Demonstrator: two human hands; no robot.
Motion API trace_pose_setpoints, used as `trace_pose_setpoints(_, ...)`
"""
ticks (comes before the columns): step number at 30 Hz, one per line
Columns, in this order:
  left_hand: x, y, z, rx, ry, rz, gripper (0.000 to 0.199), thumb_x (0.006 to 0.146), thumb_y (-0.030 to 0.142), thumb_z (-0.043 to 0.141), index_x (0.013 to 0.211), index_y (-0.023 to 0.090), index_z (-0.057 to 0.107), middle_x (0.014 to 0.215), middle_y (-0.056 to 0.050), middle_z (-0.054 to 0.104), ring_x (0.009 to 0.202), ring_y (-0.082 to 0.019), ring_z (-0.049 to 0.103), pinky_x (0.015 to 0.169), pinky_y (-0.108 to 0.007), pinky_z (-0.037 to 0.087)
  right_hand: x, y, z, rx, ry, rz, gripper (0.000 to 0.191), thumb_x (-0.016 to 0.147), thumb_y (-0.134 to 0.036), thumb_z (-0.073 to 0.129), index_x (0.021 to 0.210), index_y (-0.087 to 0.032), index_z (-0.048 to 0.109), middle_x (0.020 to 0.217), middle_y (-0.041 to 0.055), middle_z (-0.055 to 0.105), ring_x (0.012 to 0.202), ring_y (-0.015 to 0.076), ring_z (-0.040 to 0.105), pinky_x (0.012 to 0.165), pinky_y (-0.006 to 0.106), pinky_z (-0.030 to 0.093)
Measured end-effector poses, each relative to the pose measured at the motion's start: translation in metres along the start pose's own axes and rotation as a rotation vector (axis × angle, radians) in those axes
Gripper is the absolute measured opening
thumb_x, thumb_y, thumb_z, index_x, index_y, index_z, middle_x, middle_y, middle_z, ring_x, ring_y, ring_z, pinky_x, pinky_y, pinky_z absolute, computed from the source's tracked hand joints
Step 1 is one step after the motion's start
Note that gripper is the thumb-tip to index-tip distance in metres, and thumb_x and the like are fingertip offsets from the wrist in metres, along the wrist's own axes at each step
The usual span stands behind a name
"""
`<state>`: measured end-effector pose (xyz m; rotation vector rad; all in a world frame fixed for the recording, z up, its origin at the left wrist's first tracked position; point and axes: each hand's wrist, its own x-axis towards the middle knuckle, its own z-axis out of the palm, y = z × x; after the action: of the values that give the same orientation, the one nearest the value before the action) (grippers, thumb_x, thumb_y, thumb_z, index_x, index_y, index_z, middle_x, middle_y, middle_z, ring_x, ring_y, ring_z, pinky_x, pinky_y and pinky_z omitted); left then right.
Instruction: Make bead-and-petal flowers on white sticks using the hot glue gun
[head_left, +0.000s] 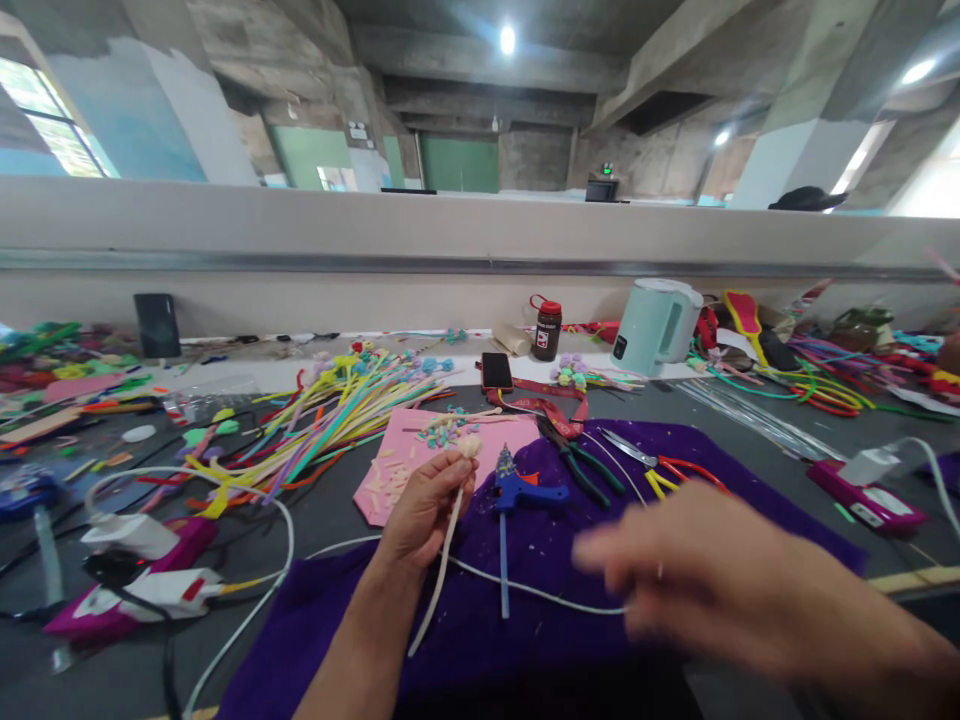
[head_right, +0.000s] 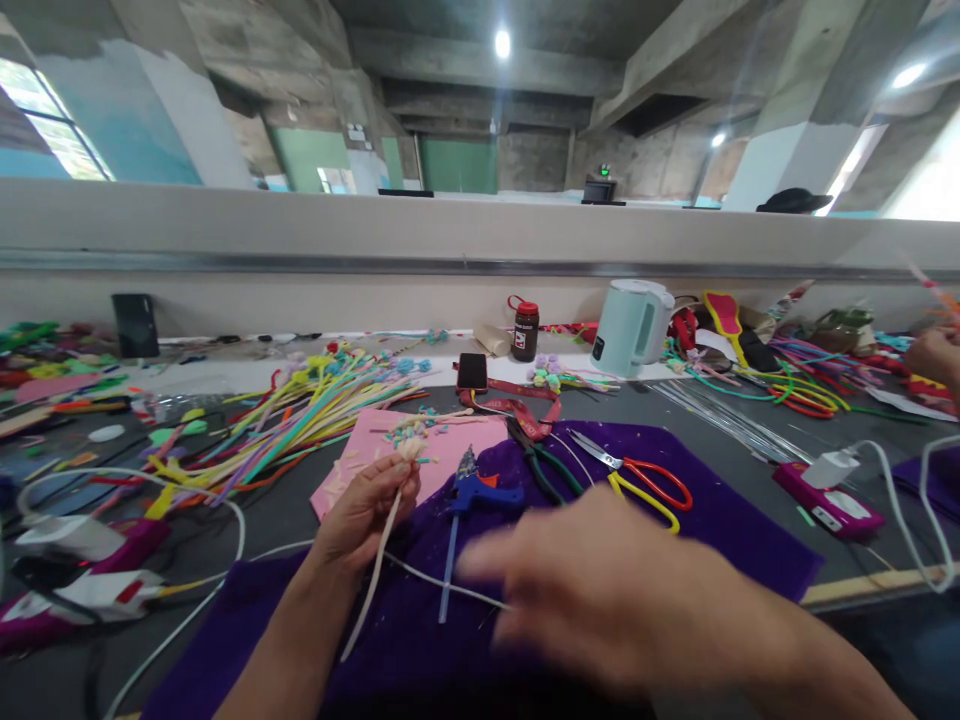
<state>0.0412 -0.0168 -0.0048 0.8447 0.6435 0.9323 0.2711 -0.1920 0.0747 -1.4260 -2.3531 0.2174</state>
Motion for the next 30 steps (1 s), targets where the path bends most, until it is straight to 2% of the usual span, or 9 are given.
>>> trace_pose_setpoints(3,0.001,-0.003,-0.002,0.005,-0.009,-0.013,0.016,0.061,0.018,0.069,0.073,0.011,0.06,0.054,0.002,0.054,0.042,-0.003,0.046,0.038,-0.009,0.035,0.031,0.062,-0.012,0.14,0.154,0.293,0.029,0.084,-0.031,0.042,0.104,-0.023,0.061,0.093,0.0019,0.067,0.079,0.0151,0.062,0.069,0.023,0.048)
trace_pose_setpoints(6,0.001,0.0,-0.001,0.002,-0.016,-0.034,0.013,0.062,0.016,0.068,0.071,0.01,0.06,0.055,0.001,0.054,0.044,-0.003,0.045,0.039,-0.01,0.036,0.029,0.124,0.002,0.206,0.204,0.517,0.028,0.081,-0.031,0.042,0.095,-0.019,0.063,0.074,0.0014,0.066,0.06,0.0138,0.06,0.051,0.021,0.045)
trace_pose_setpoints(8,-0.001,0.009,0.003,-0.042,-0.04,-0.048,0.013,0.065,0.018,0.066,0.072,0.01,0.06,0.052,0.002,0.05,0.04,-0.003,0.041,0.035,-0.01,0.033,0.02,0.15,0.014,0.207,0.216,0.574,0.027,0.08,-0.031,0.042,0.092,-0.018,0.063,0.064,-0.0004,0.063,0.054,0.0133,0.059,0.051,0.021,0.044)
trace_pose_setpoints(10,-0.006,0.023,0.009,-0.112,-0.115,-0.054,0.01,0.067,0.018,0.064,0.07,0.01,0.059,0.049,0.003,0.046,0.039,-0.003,0.037,0.033,-0.011,0.032,0.012,0.163,0.023,0.174,0.2,0.558,0.026,0.079,-0.031,0.042,0.088,-0.019,0.063,0.065,-0.0007,0.063,0.056,0.0133,0.059,0.053,0.021,0.043)
trace_pose_setpoints(14,-0.012,0.051,0.022,-0.184,-0.215,0.001,0.005,0.068,0.015,0.061,0.069,0.011,0.057,0.052,0.003,0.044,0.041,-0.003,0.037,0.033,-0.011,0.033,0.003,0.166,0.029,0.084,0.157,0.546,0.026,0.08,-0.032,0.041,0.079,-0.019,0.064,0.066,-0.0002,0.064,0.056,0.0136,0.058,0.053,0.022,0.041)
trace_pose_setpoints(17,-0.003,0.056,0.025,-0.196,-0.238,0.01,0.003,0.07,0.013,0.058,0.07,0.011,0.056,0.051,0.004,0.043,0.04,-0.003,0.036,0.033,-0.011,0.032,0.004,0.159,0.034,0.047,0.137,0.512,0.028,0.082,-0.032,0.039,0.078,-0.018,0.063,0.064,-0.0002,0.063,0.057,0.0138,0.057,0.053,0.021,0.039)
trace_pose_setpoints(22,0.028,0.032,0.011,-0.172,-0.136,-0.027,0.004,0.071,0.015,0.057,0.072,0.012,0.054,0.05,0.004,0.045,0.038,-0.003,0.038,0.031,-0.011,0.03,0.034,0.135,0.053,-0.104,0.058,0.345,0.024,0.084,-0.031,0.041,0.09,-0.021,0.063,0.083,0.0015,0.065,0.074,0.0151,0.058,0.066,0.023,0.039)
trace_pose_setpoints(25,0.038,0.018,0.001,-0.141,-0.084,-0.016,0.01,0.069,0.018,0.06,0.075,0.012,0.055,0.049,0.004,0.046,0.036,-0.003,0.037,0.031,-0.012,0.029,0.057,0.128,0.063,-0.269,-0.055,0.344,0.025,0.082,-0.035,0.046,0.095,-0.021,0.062,0.092,0.005,0.063,0.08,0.018,0.058,0.066,0.024,0.039)
trace_pose_setpoints(30,0.038,0.011,-0.002,-0.093,-0.05,-0.027,0.016,0.065,0.021,0.063,0.075,0.012,0.055,0.049,0.005,0.048,0.034,-0.002,0.037,0.03,-0.012,0.027,0.073,0.13,0.07,-0.303,-0.083,0.343,0.027,0.084,-0.036,0.042,0.099,-0.022,0.06,0.092,0.0046,0.062,0.083,0.0189,0.058,0.067,0.025,0.039)
